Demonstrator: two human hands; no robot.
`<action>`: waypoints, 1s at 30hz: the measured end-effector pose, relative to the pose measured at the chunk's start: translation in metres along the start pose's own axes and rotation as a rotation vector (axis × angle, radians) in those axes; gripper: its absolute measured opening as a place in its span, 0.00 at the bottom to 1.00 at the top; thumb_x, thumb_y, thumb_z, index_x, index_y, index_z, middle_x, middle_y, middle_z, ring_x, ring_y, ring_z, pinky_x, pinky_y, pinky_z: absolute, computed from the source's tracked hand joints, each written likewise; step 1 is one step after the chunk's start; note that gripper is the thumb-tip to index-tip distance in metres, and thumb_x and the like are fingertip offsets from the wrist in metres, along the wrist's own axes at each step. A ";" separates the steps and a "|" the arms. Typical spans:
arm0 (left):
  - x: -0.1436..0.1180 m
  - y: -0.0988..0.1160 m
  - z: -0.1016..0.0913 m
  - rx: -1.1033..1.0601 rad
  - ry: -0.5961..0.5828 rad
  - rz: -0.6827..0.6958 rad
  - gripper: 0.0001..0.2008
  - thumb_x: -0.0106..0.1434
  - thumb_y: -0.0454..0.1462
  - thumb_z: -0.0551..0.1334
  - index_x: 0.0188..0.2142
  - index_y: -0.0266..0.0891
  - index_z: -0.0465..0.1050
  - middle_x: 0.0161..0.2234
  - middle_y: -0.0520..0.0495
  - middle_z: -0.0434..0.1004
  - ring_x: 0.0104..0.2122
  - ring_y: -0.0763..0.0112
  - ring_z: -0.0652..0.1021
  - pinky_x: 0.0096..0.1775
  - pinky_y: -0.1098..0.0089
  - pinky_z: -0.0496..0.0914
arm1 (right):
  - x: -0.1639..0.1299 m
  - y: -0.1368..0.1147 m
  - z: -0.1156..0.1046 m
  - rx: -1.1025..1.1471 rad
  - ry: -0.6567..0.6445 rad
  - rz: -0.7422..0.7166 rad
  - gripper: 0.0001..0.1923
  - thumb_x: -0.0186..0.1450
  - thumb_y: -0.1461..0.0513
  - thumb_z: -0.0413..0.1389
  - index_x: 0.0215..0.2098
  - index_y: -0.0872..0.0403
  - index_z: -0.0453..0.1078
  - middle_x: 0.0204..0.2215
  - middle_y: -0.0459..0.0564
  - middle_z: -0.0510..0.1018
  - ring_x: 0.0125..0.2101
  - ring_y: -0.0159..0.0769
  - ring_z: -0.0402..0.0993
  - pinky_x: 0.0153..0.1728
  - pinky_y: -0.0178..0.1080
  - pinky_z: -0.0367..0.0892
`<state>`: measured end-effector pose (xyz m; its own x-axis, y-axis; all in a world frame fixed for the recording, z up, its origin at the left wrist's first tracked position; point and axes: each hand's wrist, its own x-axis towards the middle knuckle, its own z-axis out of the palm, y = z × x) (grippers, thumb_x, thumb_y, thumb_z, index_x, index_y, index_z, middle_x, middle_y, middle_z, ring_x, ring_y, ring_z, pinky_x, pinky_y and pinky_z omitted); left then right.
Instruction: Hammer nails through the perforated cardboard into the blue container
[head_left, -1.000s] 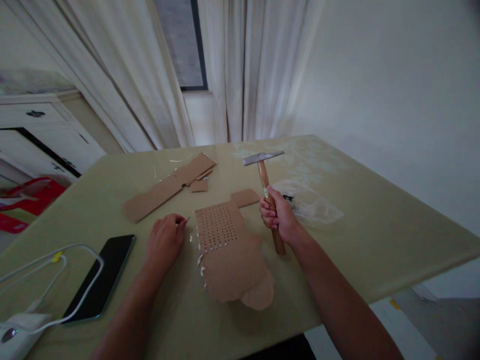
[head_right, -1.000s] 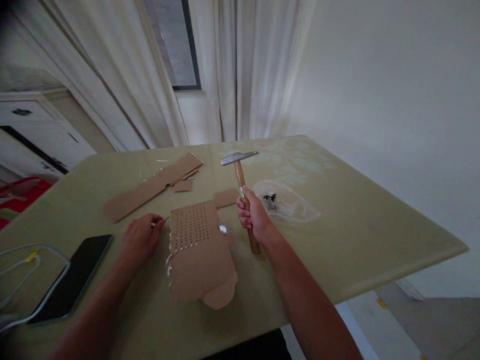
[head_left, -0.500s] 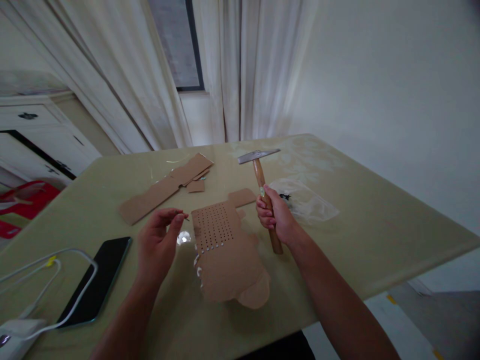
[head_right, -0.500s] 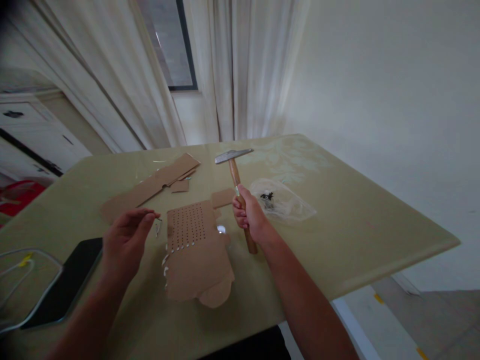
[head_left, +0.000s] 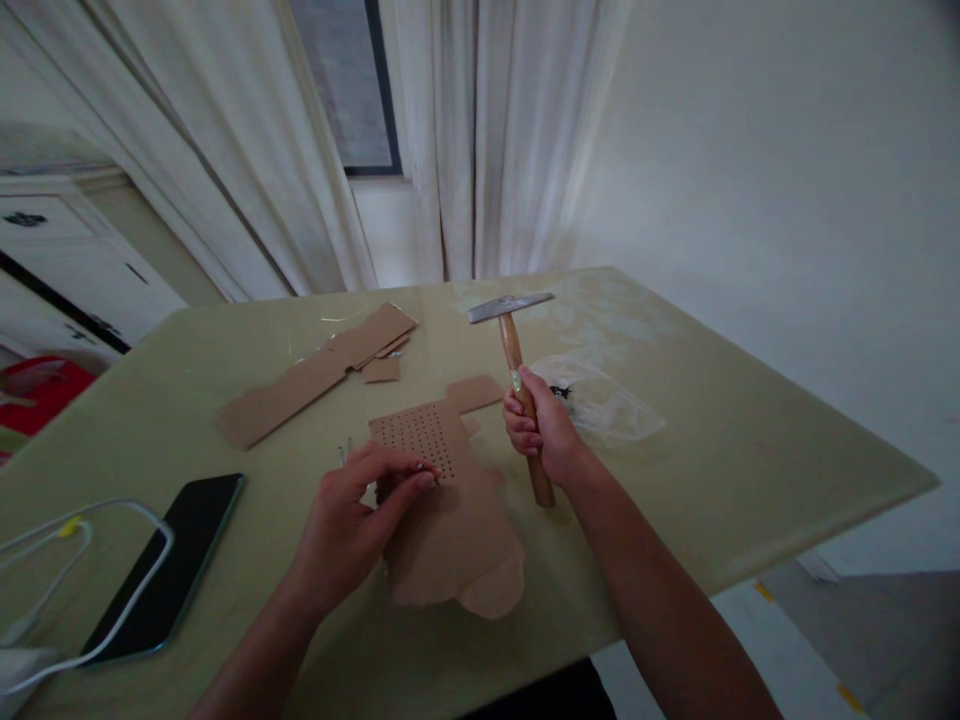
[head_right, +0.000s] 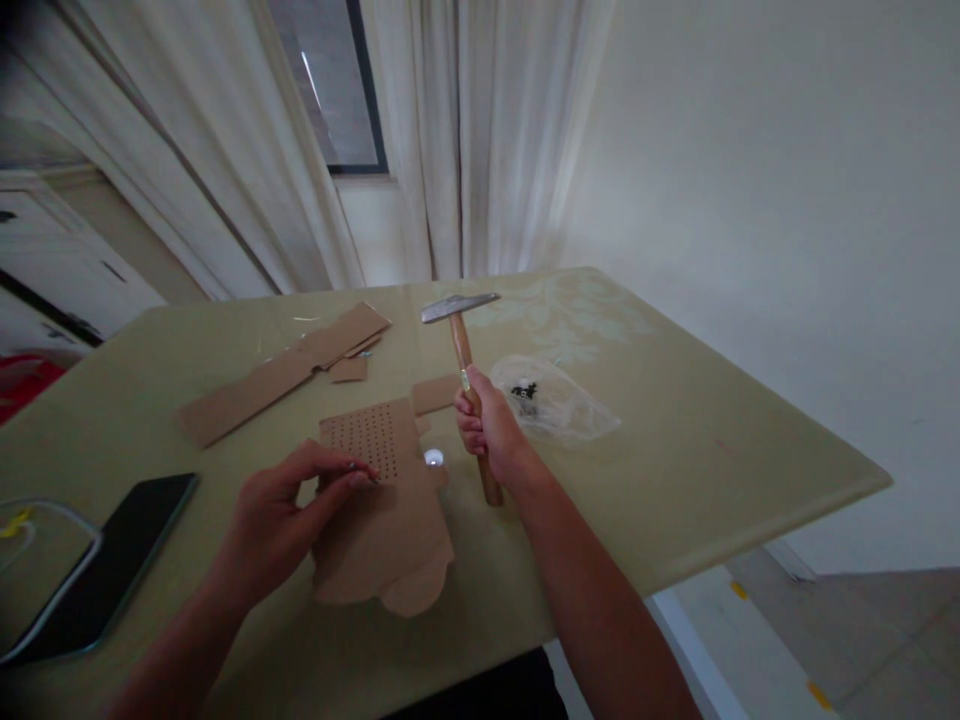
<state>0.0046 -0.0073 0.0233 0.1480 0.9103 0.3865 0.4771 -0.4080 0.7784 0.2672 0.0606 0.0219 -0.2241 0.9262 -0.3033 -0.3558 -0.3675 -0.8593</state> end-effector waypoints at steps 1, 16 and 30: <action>0.000 0.000 0.000 0.011 0.007 0.006 0.07 0.68 0.44 0.71 0.37 0.48 0.87 0.32 0.49 0.87 0.31 0.66 0.82 0.35 0.68 0.76 | -0.001 0.000 0.000 -0.001 -0.002 -0.002 0.32 0.72 0.35 0.53 0.24 0.48 0.56 0.14 0.32 0.49 0.13 0.23 0.36 0.10 0.27 0.42; 0.000 0.002 0.004 0.038 0.010 0.002 0.09 0.68 0.45 0.70 0.36 0.46 0.88 0.30 0.48 0.83 0.28 0.68 0.77 0.31 0.70 0.73 | 0.000 0.003 0.001 -0.019 -0.019 -0.002 0.32 0.72 0.36 0.53 0.23 0.49 0.57 0.14 0.32 0.49 0.12 0.23 0.37 0.10 0.27 0.41; -0.002 -0.004 0.005 0.025 -0.008 0.080 0.04 0.69 0.38 0.71 0.40 0.47 0.87 0.32 0.52 0.83 0.31 0.71 0.79 0.34 0.74 0.72 | -0.001 0.002 0.003 -0.022 -0.015 0.000 0.33 0.72 0.35 0.53 0.23 0.49 0.56 0.14 0.32 0.49 0.12 0.22 0.38 0.09 0.26 0.42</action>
<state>0.0067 -0.0067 0.0170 0.1935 0.8754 0.4430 0.4851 -0.4778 0.7324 0.2640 0.0586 0.0215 -0.2376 0.9247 -0.2975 -0.3359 -0.3656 -0.8680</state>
